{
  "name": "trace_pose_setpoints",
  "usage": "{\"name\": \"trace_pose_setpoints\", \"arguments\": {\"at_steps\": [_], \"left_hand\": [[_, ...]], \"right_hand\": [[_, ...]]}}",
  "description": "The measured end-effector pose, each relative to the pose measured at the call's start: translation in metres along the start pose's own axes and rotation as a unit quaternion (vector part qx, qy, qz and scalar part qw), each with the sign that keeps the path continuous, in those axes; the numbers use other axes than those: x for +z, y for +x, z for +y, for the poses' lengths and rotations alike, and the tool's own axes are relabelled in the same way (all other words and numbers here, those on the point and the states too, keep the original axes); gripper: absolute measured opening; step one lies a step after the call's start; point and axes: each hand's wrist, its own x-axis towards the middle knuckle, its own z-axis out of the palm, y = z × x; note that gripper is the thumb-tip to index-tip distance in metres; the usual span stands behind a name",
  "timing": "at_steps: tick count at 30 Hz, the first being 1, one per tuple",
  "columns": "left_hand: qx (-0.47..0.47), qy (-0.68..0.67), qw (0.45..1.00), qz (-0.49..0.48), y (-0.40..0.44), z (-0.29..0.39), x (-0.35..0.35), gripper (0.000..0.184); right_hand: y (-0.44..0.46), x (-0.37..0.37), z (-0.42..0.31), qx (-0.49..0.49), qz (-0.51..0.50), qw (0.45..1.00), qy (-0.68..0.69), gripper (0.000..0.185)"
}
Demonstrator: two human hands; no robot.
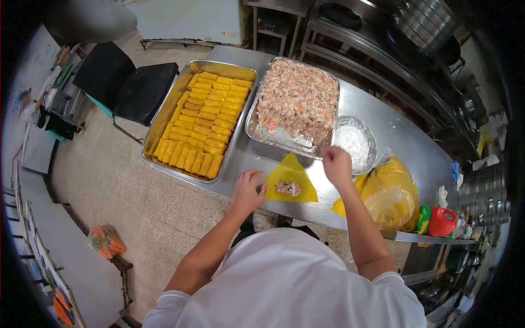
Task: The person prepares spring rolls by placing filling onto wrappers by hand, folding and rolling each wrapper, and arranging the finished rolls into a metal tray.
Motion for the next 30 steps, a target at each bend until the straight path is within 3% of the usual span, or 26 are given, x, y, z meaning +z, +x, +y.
{"name": "trace_pose_setpoints", "arguments": {"at_steps": [3, 6, 8, 9, 11, 14, 17, 23, 26, 29, 30], "left_hand": [[-0.066, 0.055, 0.996, -0.022, -0.008, 0.013, 0.001, 0.03], [-0.076, 0.074, 0.992, -0.062, -0.007, 0.015, 0.009, 0.023], [-0.08, 0.054, 0.993, -0.074, -0.004, 0.012, 0.017, 0.019], [-0.129, 0.034, 0.987, -0.085, -0.001, 0.018, 0.014, 0.018], [-0.225, -0.003, 0.969, -0.105, 0.006, 0.036, 0.001, 0.019], [-0.203, -0.005, 0.971, -0.125, -0.004, 0.021, 0.006, 0.024], [-0.266, -0.026, 0.943, -0.2, 0.001, 0.028, -0.011, 0.028], [-0.286, -0.137, 0.944, -0.092, -0.013, 0.05, -0.018, 0.026], [-0.097, -0.076, 0.992, -0.01, -0.019, 0.048, 0.005, 0.024], [0.055, -0.065, 0.996, -0.02, -0.009, 0.065, 0.017, 0.028], [0.071, -0.035, 0.995, -0.065, -0.008, 0.065, 0.023, 0.031]], "right_hand": [[-0.053, 0.027, 0.036, 0.052, -0.09, 0.994, -0.032, 0.021], [-0.086, 0.053, 0.041, 0.182, -0.169, 0.966, -0.078, 0.031], [-0.095, 0.063, 0.046, 0.178, -0.175, 0.966, -0.066, 0.03], [-0.098, 0.067, 0.048, 0.176, -0.18, 0.966, -0.059, 0.03], [-0.101, 0.065, 0.048, 0.202, -0.149, 0.968, 0.022, 0.026], [-0.109, 0.078, 0.069, 0.247, -0.141, 0.952, 0.11, 0.019], [-0.116, 0.072, 0.066, 0.277, -0.145, 0.938, 0.149, 0.015], [-0.129, 0.065, 0.035, 0.264, -0.059, 0.938, 0.218, 0.012], [-0.137, 0.069, 0.018, 0.245, -0.048, 0.943, 0.22, 0.014], [-0.142, 0.074, 0.005, 0.209, -0.046, 0.953, 0.215, 0.013], [-0.144, 0.076, 0.004, 0.192, -0.044, 0.956, 0.219, 0.013]]}}
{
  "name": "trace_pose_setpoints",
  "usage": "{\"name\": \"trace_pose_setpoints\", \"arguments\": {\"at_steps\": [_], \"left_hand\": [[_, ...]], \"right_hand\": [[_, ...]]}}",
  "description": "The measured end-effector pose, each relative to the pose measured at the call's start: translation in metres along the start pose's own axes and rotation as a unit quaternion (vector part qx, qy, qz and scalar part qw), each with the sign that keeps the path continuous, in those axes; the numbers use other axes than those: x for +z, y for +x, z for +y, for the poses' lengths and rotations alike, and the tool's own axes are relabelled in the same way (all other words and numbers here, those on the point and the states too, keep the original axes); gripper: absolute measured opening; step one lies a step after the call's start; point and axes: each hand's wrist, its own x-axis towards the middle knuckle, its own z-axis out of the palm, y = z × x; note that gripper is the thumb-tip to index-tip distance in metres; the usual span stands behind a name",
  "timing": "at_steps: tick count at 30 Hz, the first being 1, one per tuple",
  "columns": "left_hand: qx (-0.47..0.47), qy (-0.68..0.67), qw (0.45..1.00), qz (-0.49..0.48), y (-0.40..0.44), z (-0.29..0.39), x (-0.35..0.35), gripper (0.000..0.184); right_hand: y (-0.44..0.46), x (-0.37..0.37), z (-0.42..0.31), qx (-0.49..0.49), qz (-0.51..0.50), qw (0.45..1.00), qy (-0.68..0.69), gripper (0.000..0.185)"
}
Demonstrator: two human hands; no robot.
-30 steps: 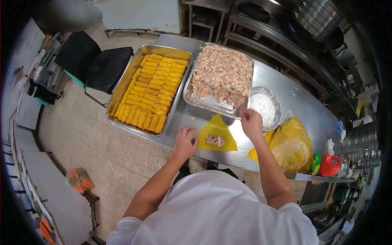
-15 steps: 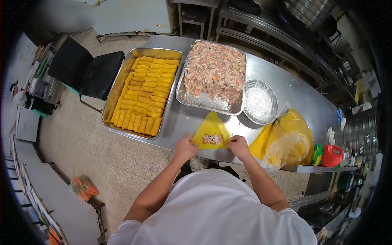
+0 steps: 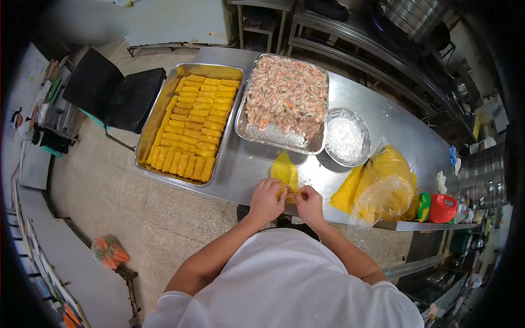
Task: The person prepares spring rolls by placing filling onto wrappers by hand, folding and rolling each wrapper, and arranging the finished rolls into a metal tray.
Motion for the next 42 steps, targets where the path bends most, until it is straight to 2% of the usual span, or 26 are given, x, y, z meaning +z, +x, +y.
{"name": "trace_pose_setpoints", "arguments": {"at_steps": [2, 5, 8, 10, 13, 16, 19, 22, 25, 26, 28, 31, 35, 37, 42], "left_hand": [[0.025, 0.054, 0.994, -0.094, 0.003, -0.004, 0.009, 0.036], [0.054, 0.104, 0.981, -0.155, 0.004, 0.002, 0.001, 0.041], [0.086, 0.089, 0.986, -0.111, 0.001, 0.003, -0.011, 0.044], [0.061, 0.05, 0.987, -0.143, -0.003, -0.008, -0.006, 0.05], [0.011, -0.049, 0.988, -0.143, -0.006, -0.024, 0.002, 0.061], [0.006, -0.087, 0.988, -0.131, -0.005, -0.029, -0.004, 0.071], [0.046, -0.045, 0.983, -0.172, 0.002, -0.026, -0.018, 0.081], [0.081, 0.008, 0.971, -0.224, 0.009, -0.027, -0.024, 0.095], [0.117, 0.042, 0.963, -0.241, 0.01, -0.031, -0.03, 0.103], [0.13, 0.05, 0.96, -0.242, 0.01, -0.033, -0.033, 0.105], [0.139, 0.056, 0.957, -0.249, 0.006, -0.036, -0.034, 0.102], [0.149, 0.067, 0.951, -0.262, -0.008, -0.043, -0.025, 0.095], [0.159, 0.047, 0.951, -0.26, -0.024, -0.049, -0.016, 0.078], [0.167, 0.004, 0.965, -0.203, -0.028, -0.054, -0.009, 0.065], [0.148, -0.045, 0.978, -0.142, -0.023, -0.053, -0.001, 0.044]], "right_hand": [[-0.003, 0.004, 0.0, -0.028, -0.004, 1.0, -0.007, 0.011], [-0.004, 0.004, -0.006, -0.091, 0.0, 0.995, -0.049, 0.009], [-0.002, 0.005, -0.012, -0.209, 0.014, 0.973, -0.097, 0.012], [0.001, 0.009, -0.017, -0.292, 0.018, 0.95, -0.112, 0.015], [0.009, 0.016, -0.01, -0.308, -0.077, 0.928, -0.197, 0.017], [0.009, 0.017, -0.006, -0.377, -0.058, 0.888, -0.257, 0.015], [0.01, 0.014, -0.004, -0.368, -0.094, 0.875, -0.299, 0.018], [0.012, 0.011, -0.008, -0.395, -0.108, 0.86, -0.305, 0.029], [0.003, -0.011, -0.026, -0.341, -0.156, 0.906, -0.195, 0.048], [0.001, -0.019, -0.028, -0.324, -0.152, 0.913, -0.197, 0.053], [-0.001, -0.034, -0.027, -0.291, -0.143, 0.925, -0.2, 0.063], [-0.004, -0.037, -0.015, -0.332, -0.167, 0.88, -0.295, 0.064], [-0.009, -0.025, 0.011, -0.371, -0.189, 0.858, -0.301, 0.059], [-0.011, -0.02, 0.018, -0.388, -0.185, 0.849, -0.307, 0.056], [-0.011, -0.012, 0.02, -0.362, -0.136, 0.89, -0.242, 0.042]]}}
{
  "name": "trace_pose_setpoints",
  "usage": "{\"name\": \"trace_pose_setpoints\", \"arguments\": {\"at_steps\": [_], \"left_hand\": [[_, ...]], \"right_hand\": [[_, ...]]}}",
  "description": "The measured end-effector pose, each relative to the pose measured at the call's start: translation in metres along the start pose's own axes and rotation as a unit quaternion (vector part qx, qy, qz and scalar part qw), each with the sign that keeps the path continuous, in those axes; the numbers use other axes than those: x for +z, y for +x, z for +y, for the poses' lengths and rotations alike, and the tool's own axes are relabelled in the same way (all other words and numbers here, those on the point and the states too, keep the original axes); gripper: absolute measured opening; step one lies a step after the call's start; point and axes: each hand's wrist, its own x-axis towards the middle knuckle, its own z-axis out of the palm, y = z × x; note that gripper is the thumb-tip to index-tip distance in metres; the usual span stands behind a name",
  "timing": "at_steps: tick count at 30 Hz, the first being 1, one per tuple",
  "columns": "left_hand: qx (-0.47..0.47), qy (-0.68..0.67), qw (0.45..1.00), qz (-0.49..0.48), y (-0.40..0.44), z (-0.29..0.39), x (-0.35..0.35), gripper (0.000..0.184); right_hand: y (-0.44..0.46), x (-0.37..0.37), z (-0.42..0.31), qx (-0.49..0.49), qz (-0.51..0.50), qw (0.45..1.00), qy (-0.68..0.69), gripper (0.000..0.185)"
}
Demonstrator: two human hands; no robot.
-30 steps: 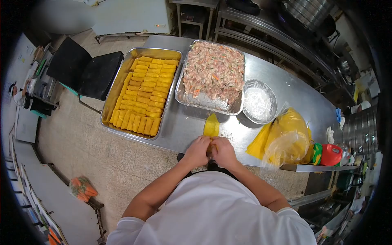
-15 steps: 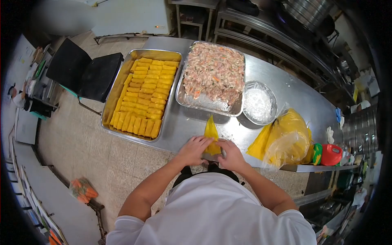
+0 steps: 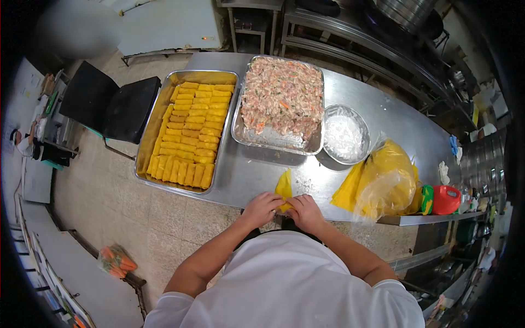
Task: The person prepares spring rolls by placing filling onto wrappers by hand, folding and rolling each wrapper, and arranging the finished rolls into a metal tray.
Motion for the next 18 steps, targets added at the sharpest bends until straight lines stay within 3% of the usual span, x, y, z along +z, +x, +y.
{"name": "trace_pose_setpoints", "arguments": {"at_steps": [4, 8, 11, 14, 18], "left_hand": [[-0.067, 0.016, 0.998, 0.011, 0.017, 0.007, 0.001, 0.032], [-0.157, 0.041, 0.986, -0.039, 0.027, 0.006, 0.0, 0.029], [-0.198, -0.076, 0.977, 0.035, 0.028, 0.011, -0.001, 0.03], [-0.065, -0.03, 0.997, 0.023, 0.023, 0.014, -0.017, 0.03], [-0.036, 0.017, 0.999, -0.016, 0.023, 0.0, -0.011, 0.034]], "right_hand": [[0.008, 0.005, 0.001, 0.008, -0.006, 0.999, -0.054, 0.033], [0.016, -0.003, -0.017, -0.025, 0.061, 0.996, -0.064, 0.027], [0.014, 0.012, -0.004, -0.043, 0.048, 0.994, -0.087, 0.026], [0.016, 0.017, 0.007, -0.012, 0.008, 0.997, -0.074, 0.029], [0.022, 0.009, 0.001, -0.005, 0.032, 0.997, -0.066, 0.033]]}}
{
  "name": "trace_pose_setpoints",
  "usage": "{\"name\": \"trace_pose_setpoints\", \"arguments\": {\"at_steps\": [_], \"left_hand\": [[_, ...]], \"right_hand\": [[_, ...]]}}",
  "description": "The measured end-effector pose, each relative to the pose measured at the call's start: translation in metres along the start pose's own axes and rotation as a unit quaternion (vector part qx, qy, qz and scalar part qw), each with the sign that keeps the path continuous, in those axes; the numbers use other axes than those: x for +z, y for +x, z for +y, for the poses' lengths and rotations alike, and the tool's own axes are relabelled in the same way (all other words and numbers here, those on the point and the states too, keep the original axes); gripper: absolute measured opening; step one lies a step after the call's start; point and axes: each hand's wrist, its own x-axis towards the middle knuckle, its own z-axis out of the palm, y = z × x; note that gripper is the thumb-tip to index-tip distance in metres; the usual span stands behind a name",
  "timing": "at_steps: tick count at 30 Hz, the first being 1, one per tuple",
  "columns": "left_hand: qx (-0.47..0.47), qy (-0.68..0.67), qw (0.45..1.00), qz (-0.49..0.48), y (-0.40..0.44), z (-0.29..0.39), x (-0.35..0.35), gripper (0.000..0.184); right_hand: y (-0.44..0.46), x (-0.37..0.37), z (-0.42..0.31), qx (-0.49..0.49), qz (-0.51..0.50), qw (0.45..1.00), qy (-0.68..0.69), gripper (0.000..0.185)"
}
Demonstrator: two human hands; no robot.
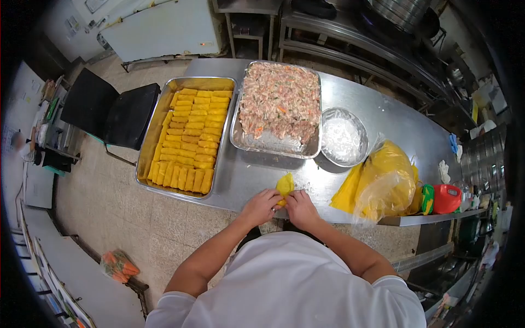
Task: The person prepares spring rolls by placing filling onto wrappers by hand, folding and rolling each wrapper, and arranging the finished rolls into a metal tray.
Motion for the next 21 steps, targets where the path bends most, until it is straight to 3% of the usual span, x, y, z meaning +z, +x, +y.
{"name": "trace_pose_setpoints", "arguments": {"at_steps": [5, 10, 17, 21], "left_hand": [[0.001, 0.022, 0.999, -0.041, 0.017, -0.006, -0.004, 0.03], [0.016, -0.004, 1.0, 0.003, 0.018, -0.003, -0.013, 0.023], [-0.029, 0.021, 0.999, 0.022, 0.029, -0.01, -0.007, 0.023], [0.019, 0.02, 0.998, 0.05, 0.026, -0.012, -0.002, 0.023]], "right_hand": [[0.001, -0.003, -0.001, -0.012, 0.041, 0.999, 0.002, 0.033], [0.002, 0.006, 0.017, -0.013, -0.016, 0.999, -0.024, 0.029], [0.011, 0.004, 0.022, 0.032, -0.004, 0.999, -0.001, 0.022], [0.017, -0.004, 0.02, 0.041, -0.005, 0.999, 0.006, 0.026]]}}
